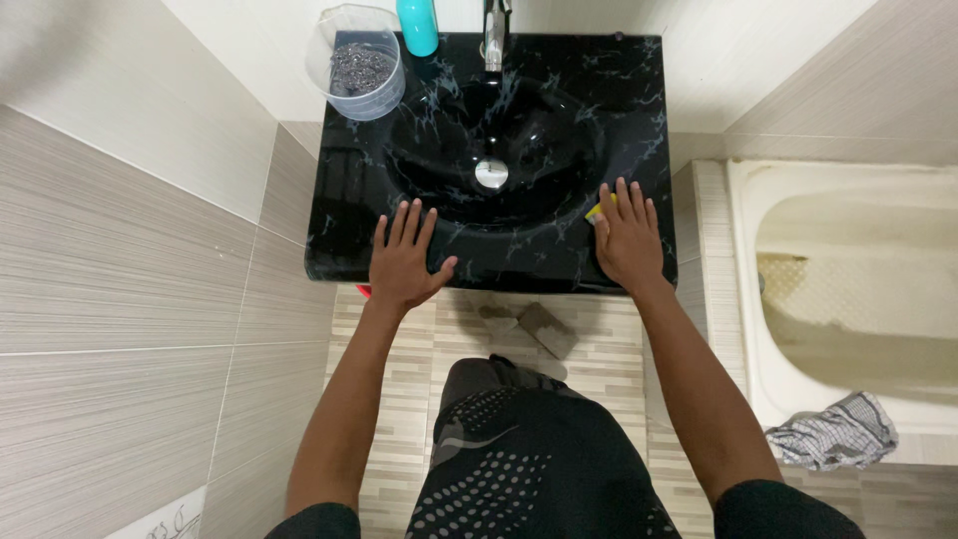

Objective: The person wipes a black marble bathroom sink and countertop using a yellow sponge. The person repeatedly scrubs the sink basin and surrounding countertop area with the sponge.

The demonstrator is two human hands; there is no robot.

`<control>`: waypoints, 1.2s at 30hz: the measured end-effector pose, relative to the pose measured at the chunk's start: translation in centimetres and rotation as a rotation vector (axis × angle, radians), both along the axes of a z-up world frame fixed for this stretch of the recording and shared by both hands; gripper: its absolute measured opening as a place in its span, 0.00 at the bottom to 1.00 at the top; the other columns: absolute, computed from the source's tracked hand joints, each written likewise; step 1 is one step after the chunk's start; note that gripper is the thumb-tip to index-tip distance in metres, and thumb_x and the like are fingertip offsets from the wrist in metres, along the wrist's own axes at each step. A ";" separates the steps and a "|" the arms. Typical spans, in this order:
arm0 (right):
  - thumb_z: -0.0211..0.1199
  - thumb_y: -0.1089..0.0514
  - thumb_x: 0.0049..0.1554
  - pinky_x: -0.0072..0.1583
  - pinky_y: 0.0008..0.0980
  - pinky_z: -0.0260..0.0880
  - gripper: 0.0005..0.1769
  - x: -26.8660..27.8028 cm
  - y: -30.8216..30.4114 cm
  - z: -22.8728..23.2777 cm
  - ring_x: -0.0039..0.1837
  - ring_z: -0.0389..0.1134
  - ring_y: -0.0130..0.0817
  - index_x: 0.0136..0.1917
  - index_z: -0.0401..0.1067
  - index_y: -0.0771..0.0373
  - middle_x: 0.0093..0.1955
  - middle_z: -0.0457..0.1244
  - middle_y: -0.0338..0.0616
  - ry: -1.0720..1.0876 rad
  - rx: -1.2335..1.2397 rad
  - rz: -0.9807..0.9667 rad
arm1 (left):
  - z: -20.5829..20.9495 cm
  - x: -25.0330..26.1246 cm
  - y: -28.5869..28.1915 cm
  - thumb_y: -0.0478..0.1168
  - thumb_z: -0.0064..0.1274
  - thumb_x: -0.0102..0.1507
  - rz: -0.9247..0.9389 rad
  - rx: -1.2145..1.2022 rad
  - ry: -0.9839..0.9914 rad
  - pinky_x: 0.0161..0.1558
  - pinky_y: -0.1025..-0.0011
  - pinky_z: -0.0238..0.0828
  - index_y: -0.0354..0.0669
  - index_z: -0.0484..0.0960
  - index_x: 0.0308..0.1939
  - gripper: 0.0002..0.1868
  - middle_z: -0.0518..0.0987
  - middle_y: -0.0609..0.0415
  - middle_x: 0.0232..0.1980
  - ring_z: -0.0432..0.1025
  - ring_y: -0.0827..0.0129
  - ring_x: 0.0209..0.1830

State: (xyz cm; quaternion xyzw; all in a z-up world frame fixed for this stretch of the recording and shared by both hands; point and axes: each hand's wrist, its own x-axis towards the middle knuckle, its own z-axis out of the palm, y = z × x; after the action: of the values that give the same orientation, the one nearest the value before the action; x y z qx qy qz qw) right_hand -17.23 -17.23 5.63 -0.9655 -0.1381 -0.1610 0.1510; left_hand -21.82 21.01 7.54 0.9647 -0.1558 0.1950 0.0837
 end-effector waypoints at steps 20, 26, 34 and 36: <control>0.50 0.36 0.65 0.78 0.52 0.47 0.36 -5.4 10.0 1.4 0.82 0.49 0.51 0.77 0.62 0.58 0.79 0.54 0.51 -0.044 -0.064 0.178 | 2.4 1.2 -2.9 0.82 0.48 0.54 -0.163 0.064 0.199 0.79 0.50 0.37 0.37 0.68 0.71 0.59 0.68 0.42 0.71 0.55 0.50 0.77; 0.48 0.32 0.66 0.79 0.55 0.42 0.40 -3.4 3.0 1.1 0.84 0.45 0.55 0.81 0.56 0.57 0.83 0.50 0.55 0.045 -0.067 0.015 | 1.5 1.1 -3.9 0.76 0.45 0.61 -0.100 0.042 0.175 0.78 0.49 0.37 0.35 0.70 0.69 0.51 0.69 0.41 0.71 0.55 0.49 0.77; 0.47 0.30 0.65 0.78 0.60 0.31 0.45 3.8 0.4 0.8 0.84 0.34 0.59 0.83 0.50 0.61 0.84 0.41 0.58 0.214 0.031 -0.155 | 1.1 1.4 -6.0 0.70 0.43 0.64 -0.053 0.021 0.186 0.76 0.47 0.41 0.32 0.73 0.65 0.44 0.73 0.41 0.67 0.59 0.48 0.73; 0.47 0.29 0.65 0.79 0.61 0.30 0.46 4.5 1.2 0.6 0.85 0.34 0.59 0.83 0.50 0.60 0.85 0.41 0.57 0.197 0.014 -0.187 | 0.8 1.5 -6.6 0.70 0.44 0.65 -0.060 0.004 0.183 0.76 0.47 0.42 0.32 0.74 0.65 0.44 0.73 0.41 0.66 0.60 0.49 0.72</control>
State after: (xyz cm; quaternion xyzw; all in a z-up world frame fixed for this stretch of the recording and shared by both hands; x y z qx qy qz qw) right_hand -12.77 -16.01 6.27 -0.9842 -0.0309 -0.0798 0.1549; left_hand -20.36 14.36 8.38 0.9736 -0.1767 0.1032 0.1016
